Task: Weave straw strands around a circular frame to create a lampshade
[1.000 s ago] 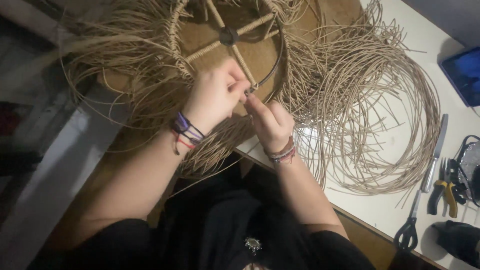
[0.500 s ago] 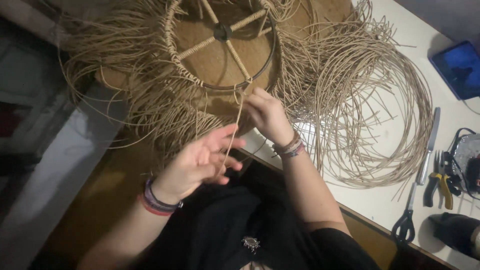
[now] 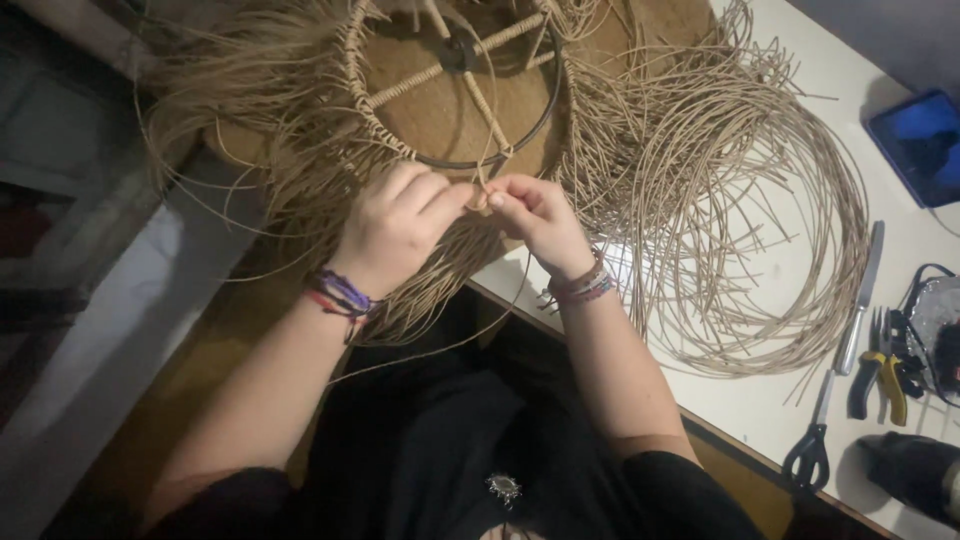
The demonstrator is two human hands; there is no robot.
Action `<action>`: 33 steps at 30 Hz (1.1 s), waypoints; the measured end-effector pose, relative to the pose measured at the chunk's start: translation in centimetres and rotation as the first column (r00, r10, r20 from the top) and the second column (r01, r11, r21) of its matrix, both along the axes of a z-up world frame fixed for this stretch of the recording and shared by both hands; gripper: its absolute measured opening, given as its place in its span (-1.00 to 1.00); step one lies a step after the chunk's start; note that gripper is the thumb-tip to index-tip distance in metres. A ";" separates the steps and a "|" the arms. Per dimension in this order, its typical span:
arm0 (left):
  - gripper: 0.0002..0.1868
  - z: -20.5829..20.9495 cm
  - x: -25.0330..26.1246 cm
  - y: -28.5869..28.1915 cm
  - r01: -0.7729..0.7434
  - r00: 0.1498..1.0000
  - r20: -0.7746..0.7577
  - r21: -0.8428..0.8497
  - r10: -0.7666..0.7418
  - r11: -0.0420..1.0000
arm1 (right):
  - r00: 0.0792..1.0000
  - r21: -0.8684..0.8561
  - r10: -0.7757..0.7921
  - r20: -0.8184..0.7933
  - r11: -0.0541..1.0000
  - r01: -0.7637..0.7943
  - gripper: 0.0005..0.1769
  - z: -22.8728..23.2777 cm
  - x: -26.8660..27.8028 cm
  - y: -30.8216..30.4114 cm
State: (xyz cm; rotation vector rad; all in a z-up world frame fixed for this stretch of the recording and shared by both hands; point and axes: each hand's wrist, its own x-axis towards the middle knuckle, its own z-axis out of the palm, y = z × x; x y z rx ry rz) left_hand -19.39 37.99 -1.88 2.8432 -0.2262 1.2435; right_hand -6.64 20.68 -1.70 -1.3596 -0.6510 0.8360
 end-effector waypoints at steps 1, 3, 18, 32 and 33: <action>-0.77 0.1 0.4 0.2 -0.001 1.000 0.002 0.000 0.001 1.000 | 1.000 0.000 0.001 0.002 1.000 -0.001 -0.88 -0.7 0.2 0.1; -0.92 0.1 1.5 0.4 0.115 0.993 0.032 -0.030 -0.114 0.993 | 0.996 0.023 -0.022 -0.091 0.999 0.024 -0.86 -2.1 0.6 -0.1; -0.16 9.8 -6.8 0.9 -0.519 -0.259 -0.961 0.224 0.098 0.825 | 1.000 0.031 0.009 0.030 0.999 -0.010 -0.81 -3.0 0.5 -0.8; -0.73 2.1 1.5 -2.6 0.388 0.918 0.212 -0.651 -0.334 0.653 | 0.914 0.057 -0.264 -0.309 0.954 0.295 -0.77 -6.5 -2.1 0.9; -0.64 2.5 1.5 -2.7 0.381 0.916 0.225 -0.747 -0.332 0.545 | 0.902 0.048 -0.291 -0.319 0.945 0.322 -0.77 -5.8 -2.3 1.0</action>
